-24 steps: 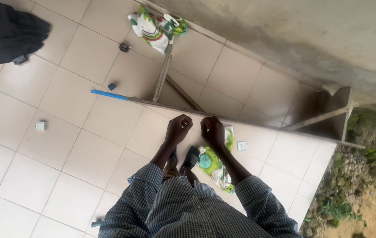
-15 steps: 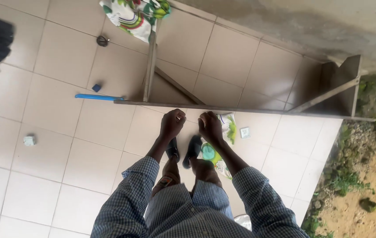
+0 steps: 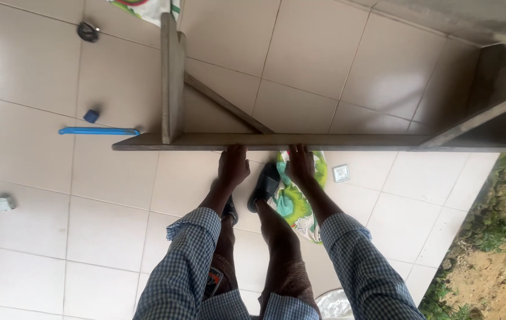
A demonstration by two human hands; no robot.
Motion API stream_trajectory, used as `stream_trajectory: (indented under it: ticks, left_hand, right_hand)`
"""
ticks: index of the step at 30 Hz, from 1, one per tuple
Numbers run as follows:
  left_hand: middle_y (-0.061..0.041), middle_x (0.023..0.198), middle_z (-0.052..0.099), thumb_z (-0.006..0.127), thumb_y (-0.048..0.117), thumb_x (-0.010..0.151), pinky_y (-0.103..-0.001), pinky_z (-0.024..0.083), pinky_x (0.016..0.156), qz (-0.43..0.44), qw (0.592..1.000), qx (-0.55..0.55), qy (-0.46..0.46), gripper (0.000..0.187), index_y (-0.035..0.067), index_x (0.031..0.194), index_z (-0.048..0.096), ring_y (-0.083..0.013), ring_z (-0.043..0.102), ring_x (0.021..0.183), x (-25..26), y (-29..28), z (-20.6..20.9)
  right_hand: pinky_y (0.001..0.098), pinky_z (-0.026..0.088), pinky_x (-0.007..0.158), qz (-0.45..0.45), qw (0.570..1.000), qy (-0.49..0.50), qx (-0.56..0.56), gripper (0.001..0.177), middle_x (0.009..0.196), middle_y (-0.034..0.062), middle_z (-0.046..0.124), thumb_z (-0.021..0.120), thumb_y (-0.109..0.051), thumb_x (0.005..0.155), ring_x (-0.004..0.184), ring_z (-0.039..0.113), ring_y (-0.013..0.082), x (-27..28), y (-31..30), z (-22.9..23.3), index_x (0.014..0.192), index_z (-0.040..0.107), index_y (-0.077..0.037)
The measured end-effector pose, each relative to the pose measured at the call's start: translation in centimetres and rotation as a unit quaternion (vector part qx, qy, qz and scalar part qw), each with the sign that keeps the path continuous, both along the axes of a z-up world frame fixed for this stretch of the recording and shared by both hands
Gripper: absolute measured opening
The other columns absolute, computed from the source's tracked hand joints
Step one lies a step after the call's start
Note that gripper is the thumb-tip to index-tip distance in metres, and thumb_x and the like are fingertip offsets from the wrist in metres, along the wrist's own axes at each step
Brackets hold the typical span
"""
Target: The recorder picks up and folds a towel, then gathers a cable and a wallet from the floor and places them on a table.
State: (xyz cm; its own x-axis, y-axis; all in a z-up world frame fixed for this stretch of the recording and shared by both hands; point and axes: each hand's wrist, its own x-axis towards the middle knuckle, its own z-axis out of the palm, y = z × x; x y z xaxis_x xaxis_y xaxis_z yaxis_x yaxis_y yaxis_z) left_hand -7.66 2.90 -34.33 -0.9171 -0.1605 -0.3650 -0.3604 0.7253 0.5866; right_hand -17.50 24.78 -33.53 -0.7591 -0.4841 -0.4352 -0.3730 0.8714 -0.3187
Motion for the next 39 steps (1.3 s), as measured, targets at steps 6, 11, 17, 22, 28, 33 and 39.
stream_trajectory:
  ticks: [6,11,17,22,28,33,39]
  left_hand:
    - [-0.021,0.112,0.067,0.082,0.012,0.066,-0.051,0.046,0.090,-0.084,0.994,-0.067,0.028,0.058,-0.004,0.119,0.062,-0.0360,0.063,0.107,-1.6,2.6,-6.8]
    - [-0.015,0.104,0.069,0.079,0.008,0.076,-0.052,0.045,0.098,-0.140,0.981,-0.083,-0.102,0.042,0.004,0.116,0.066,-0.0318,0.064,0.101,-1.5,4.1,-11.5]
    - [-0.014,0.096,0.070,0.077,0.003,0.079,-0.047,0.049,0.088,-0.158,0.977,-0.104,-0.095,0.039,0.006,0.116,0.068,-0.0306,0.066,0.090,-1.2,4.9,-15.3]
    - [-0.016,0.084,0.070,0.074,0.003,0.087,-0.045,0.052,0.073,-0.166,0.976,-0.100,-0.096,0.032,0.007,0.118,0.069,-0.0301,0.067,0.075,-1.2,4.8,-18.2]
    - [-0.020,0.086,0.073,0.069,-0.008,0.077,-0.048,0.057,0.076,-0.159,0.983,-0.022,-0.087,0.037,0.005,0.111,0.074,-0.0345,0.072,0.082,-2.0,4.2,-18.7]
    - [-0.022,0.090,0.073,0.071,-0.012,0.070,-0.049,0.057,0.082,-0.167,0.976,0.006,-0.138,0.031,0.003,0.097,0.075,-0.0390,0.071,0.090,-2.7,3.8,-17.4]
    - [-0.024,0.095,0.072,0.076,-0.009,0.067,-0.047,0.057,0.086,-0.186,0.965,0.030,-0.183,0.026,-0.001,0.092,0.076,-0.0399,0.070,0.093,-2.8,3.7,-16.9]
  right_hand:
    - [0.0465,0.042,0.099,0.034,0.996,0.001,0.079,0.049,0.110,0.0164,0.061,0.077,0.000,0.066,0.112,0.058,0.0346,-1.2,4.0,-7.7,0.112,0.061,-0.004]
    - [0.0436,0.043,0.096,0.054,0.994,-0.010,0.092,0.038,0.102,0.0135,0.063,0.076,0.002,0.068,0.105,0.060,0.0321,-1.8,6.1,-11.3,0.103,0.061,-0.007]
    - [0.0435,0.047,0.087,0.084,0.992,-0.029,0.084,0.024,0.089,0.0124,0.066,0.070,0.001,0.074,0.093,0.065,0.0319,-2.5,7.5,-15.1,0.095,0.062,-0.008]
    - [0.0462,0.052,0.075,0.113,0.989,-0.020,0.089,0.006,0.082,0.0146,0.069,0.066,-0.005,0.083,0.084,0.068,0.0343,-2.8,8.2,-17.8,0.088,0.065,-0.008]
    - [0.0443,0.058,0.073,0.148,0.971,-0.110,0.151,0.007,0.085,0.0161,0.073,0.070,-0.002,0.081,0.085,0.072,0.0339,-4.1,7.5,-18.2,0.085,0.072,-0.008]
    - [0.0438,0.059,0.079,0.173,0.956,-0.161,0.175,0.011,0.091,0.0157,0.074,0.076,-0.003,0.077,0.090,0.072,0.0331,-4.5,7.1,-17.3,0.088,0.074,-0.006]
    - [0.0452,0.058,0.081,0.214,0.943,-0.177,0.183,0.019,0.095,0.0160,0.072,0.079,-0.007,0.074,0.093,0.071,0.0333,-4.9,7.4,-16.8,0.092,0.073,-0.007]
